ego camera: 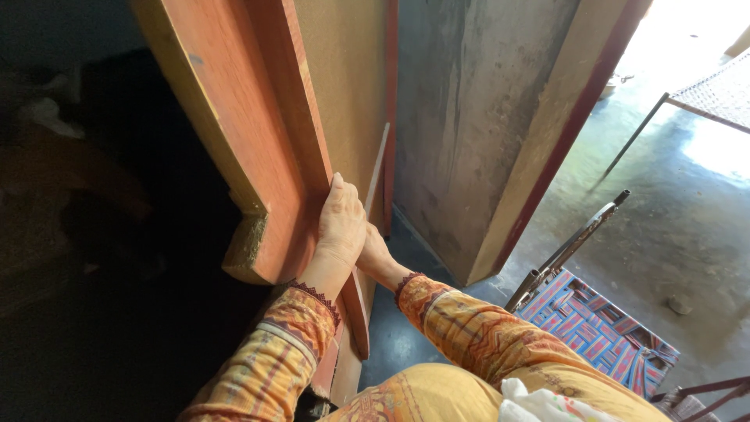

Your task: The recorder is assembling wooden panels and adjusting the structure of a wooden wardrobe.

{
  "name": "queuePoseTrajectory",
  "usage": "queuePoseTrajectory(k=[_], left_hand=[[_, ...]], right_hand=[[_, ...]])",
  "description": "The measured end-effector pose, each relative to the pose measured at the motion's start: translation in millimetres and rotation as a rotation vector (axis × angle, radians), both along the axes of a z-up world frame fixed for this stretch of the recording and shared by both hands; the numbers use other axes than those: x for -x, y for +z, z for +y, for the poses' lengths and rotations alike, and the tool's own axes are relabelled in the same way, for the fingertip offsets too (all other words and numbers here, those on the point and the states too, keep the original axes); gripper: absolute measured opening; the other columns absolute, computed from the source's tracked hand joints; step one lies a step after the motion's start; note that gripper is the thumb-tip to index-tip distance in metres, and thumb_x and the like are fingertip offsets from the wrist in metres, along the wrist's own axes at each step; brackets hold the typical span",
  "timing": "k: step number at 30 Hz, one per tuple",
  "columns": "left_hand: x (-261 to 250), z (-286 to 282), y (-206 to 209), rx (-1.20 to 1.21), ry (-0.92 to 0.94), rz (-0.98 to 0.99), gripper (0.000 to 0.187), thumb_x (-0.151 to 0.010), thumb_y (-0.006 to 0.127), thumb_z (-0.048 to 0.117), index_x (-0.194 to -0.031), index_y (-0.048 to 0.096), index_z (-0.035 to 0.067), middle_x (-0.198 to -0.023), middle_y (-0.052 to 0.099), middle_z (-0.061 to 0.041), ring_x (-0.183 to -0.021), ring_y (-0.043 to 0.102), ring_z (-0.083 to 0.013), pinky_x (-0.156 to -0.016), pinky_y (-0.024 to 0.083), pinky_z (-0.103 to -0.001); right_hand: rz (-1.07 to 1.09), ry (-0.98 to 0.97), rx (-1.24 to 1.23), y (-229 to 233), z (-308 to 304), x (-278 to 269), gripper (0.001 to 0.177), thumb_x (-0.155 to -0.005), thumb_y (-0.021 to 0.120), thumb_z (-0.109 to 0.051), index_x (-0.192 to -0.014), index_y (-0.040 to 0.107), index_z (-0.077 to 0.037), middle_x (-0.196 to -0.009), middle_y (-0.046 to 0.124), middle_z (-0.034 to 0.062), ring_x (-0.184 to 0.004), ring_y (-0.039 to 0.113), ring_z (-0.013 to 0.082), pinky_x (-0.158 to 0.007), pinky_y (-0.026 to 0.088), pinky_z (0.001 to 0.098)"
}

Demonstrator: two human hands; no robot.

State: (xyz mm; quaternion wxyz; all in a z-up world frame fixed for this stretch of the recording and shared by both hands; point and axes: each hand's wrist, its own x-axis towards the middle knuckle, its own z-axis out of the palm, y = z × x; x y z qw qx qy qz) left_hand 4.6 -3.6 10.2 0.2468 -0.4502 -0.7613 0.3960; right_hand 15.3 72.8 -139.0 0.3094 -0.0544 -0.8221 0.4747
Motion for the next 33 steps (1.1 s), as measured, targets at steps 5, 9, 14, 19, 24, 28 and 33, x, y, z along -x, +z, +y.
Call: queuePoseTrajectory(k=[5,9,14,19,24,28,33], left_hand=[[-0.1,-0.2,-2.4,-0.040,-0.013,0.023,0.046,-0.098,0.055,0.034,-0.135,0.065,0.010,-0.128,0.066,-0.008,-0.130,0.047,-0.0290,-0.116,0.009,-0.056],[-1.2,-0.4,0.8,-0.025,0.002,0.013,0.046,-0.098,0.055,0.034,-0.135,0.066,0.008,-0.127,0.066,-0.010,-0.129,0.048,-0.0285,-0.116,0.011,-0.055],[3.6,0.7,-7.8,-0.058,-0.026,0.042,0.045,-0.097,0.055,0.033,-0.133,0.067,0.008,-0.128,0.066,-0.012,-0.131,0.048,-0.0299,-0.115,0.011,-0.056],[9.0,3.4,-17.8,-0.096,-0.040,0.032,0.045,-0.098,0.054,0.033,-0.132,0.068,0.008,-0.128,0.066,-0.011,-0.132,0.048,-0.0305,-0.115,0.011,-0.056],[15.3,8.8,-28.9,-0.127,-0.024,0.027,0.046,-0.098,0.051,0.033,-0.133,0.067,0.008,-0.133,0.065,-0.012,-0.137,0.044,-0.0320,-0.117,0.007,-0.057],[17.3,10.9,-30.7,-0.099,0.000,0.048,0.052,-0.098,0.048,0.036,-0.138,0.062,0.006,-0.140,0.060,-0.014,-0.139,0.042,-0.0337,-0.116,0.004,-0.059],[19.4,11.9,-34.8,-0.073,0.011,0.038,0.056,-0.099,0.044,0.038,-0.144,0.054,0.007,-0.146,0.054,-0.012,-0.143,0.038,-0.0321,-0.117,-0.001,-0.059]], right_hand=[[0.015,-0.004,-0.024,-4.8,1.1,2.1,0.035,-0.093,0.067,-0.026,-0.114,0.068,0.001,-0.116,0.071,0.0234,-0.111,0.066,0.0382,-0.093,0.052,0.0416],[-0.060,-0.018,-0.015,5.9,-1.6,-4.1,0.036,-0.093,0.067,-0.027,-0.115,0.067,0.001,-0.117,0.070,0.0233,-0.110,0.066,0.0385,-0.091,0.052,0.0425],[-0.025,-0.012,-0.051,2.4,-0.6,-1.5,0.035,-0.092,0.067,-0.027,-0.114,0.067,0.000,-0.116,0.071,0.0239,-0.110,0.066,0.0393,-0.092,0.052,0.0429],[-0.008,-0.033,-0.110,-9.4,3.8,4.0,0.035,-0.092,0.067,-0.027,-0.114,0.069,0.000,-0.116,0.071,0.0239,-0.111,0.066,0.0402,-0.092,0.052,0.0432],[-0.015,-0.030,-0.003,-7.2,1.1,2.6,0.035,-0.091,0.070,-0.026,-0.114,0.067,0.001,-0.115,0.071,0.0239,-0.109,0.067,0.0390,-0.090,0.053,0.0425],[-0.026,-0.013,0.021,-12.8,2.5,5.5,0.034,-0.089,0.071,-0.025,-0.110,0.068,0.002,-0.109,0.072,0.0239,-0.104,0.070,0.0384,-0.086,0.054,0.0420],[-0.031,-0.020,0.021,-10.1,1.7,3.6,0.033,-0.088,0.072,-0.025,-0.106,0.069,0.002,-0.104,0.073,0.0230,-0.099,0.072,0.0373,-0.082,0.055,0.0409]])
